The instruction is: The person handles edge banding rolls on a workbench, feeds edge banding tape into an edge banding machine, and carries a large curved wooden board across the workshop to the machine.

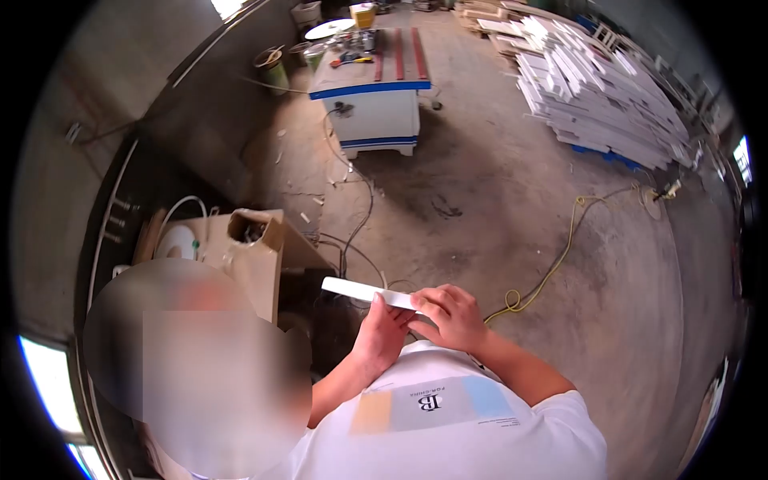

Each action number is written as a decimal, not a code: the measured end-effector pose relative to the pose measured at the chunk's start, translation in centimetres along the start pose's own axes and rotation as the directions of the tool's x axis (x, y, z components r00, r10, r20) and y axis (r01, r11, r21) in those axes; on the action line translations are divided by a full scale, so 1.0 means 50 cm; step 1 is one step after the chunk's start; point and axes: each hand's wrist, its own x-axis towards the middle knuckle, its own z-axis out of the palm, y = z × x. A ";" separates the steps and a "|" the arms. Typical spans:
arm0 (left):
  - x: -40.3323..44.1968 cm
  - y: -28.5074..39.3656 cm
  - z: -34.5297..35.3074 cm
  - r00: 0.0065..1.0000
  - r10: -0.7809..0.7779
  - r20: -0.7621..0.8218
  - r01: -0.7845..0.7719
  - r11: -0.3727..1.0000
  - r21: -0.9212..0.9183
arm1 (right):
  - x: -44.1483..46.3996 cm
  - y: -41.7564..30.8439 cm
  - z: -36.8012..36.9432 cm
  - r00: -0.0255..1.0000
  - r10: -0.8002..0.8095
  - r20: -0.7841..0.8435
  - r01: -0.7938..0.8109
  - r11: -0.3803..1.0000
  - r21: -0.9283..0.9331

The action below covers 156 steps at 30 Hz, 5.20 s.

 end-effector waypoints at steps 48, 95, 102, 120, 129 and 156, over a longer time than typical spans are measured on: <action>2.885 0.586 0.810 0.873 -0.420 -0.247 0.438 0.899 0.019 | 0.963 2.784 -0.233 0.237 0.672 0.701 -0.969 0.218 0.119; 4.282 2.478 0.200 0.130 0.707 -0.695 -0.957 0.274 0.099 | 2.679 4.738 0.884 0.310 0.624 0.717 -0.724 0.644 -0.248; 4.280 2.635 -0.122 -0.074 0.716 -0.695 -0.983 0.066 0.172 | 2.816 4.789 1.216 0.211 0.257 0.943 -0.529 0.841 -0.111; 4.142 2.521 -0.210 -0.159 -0.120 -0.980 -0.067 0.992 -0.110 | 3.529 3.975 2.057 -0.008 -0.571 0.821 -0.123 0.816 0.566; 4.286 2.413 -0.239 -0.325 -0.045 -0.945 -0.445 0.889 0.110 | 3.217 3.462 2.052 -0.307 -0.932 0.195 0.160 0.151 0.975; 4.031 2.399 -0.237 -0.978 -0.135 -0.160 -0.194 0.872 0.448 | 3.067 3.300 2.131 -0.214 -0.949 0.233 0.386 0.137 0.912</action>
